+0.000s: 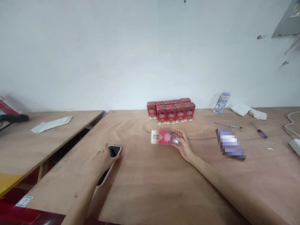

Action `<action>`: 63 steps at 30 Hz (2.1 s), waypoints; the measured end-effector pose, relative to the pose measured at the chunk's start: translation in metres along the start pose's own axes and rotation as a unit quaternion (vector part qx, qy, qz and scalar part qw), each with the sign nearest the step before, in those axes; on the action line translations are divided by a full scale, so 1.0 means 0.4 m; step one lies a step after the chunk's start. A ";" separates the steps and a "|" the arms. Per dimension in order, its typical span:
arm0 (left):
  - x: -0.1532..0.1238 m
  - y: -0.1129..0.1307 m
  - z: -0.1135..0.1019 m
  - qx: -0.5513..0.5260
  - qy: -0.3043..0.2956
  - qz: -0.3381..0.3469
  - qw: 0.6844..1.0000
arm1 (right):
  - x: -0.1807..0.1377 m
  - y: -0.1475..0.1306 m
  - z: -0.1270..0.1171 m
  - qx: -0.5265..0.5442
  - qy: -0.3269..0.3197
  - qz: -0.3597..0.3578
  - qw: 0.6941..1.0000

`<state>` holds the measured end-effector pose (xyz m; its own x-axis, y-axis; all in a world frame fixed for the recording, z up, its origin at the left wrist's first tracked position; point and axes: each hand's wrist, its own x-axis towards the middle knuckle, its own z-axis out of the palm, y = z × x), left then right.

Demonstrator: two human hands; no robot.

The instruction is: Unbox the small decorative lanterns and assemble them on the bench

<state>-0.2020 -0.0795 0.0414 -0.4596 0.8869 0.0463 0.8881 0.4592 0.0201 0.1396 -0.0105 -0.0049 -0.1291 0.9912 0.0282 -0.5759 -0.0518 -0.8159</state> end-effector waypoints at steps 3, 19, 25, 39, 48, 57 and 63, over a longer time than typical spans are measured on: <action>-0.012 0.035 0.029 0.016 0.078 0.101 0.992 | 0.000 0.007 0.001 -0.032 0.037 -0.027 0.998; -0.022 0.301 0.106 -0.297 0.009 0.449 0.843 | -0.075 -0.025 -0.035 -0.169 -0.073 -0.016 0.983; -0.027 0.290 0.090 -0.305 0.002 0.454 0.837 | -0.076 -0.020 -0.036 -0.174 -0.079 -0.027 0.981; -0.029 0.287 0.094 -0.345 0.017 0.403 0.848 | -0.088 -0.028 -0.045 -0.337 0.009 -0.213 0.917; -0.036 0.288 0.089 -0.330 0.063 0.402 0.852 | -0.072 -0.018 -0.051 -0.347 0.027 -0.158 0.924; -0.052 0.303 0.106 -0.246 0.220 0.517 0.790 | -0.050 0.002 -0.063 -0.278 0.003 -0.073 0.958; -0.043 0.289 0.077 -0.211 0.207 0.462 0.836 | -0.034 -0.019 -0.070 -0.236 0.097 -0.111 0.961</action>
<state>-0.0916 -0.0401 0.0121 0.3871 0.7192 0.5770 0.8252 -0.5494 0.1312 0.1684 -0.0203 -0.0153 0.1339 0.9779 0.1608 -0.1368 0.1790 -0.9743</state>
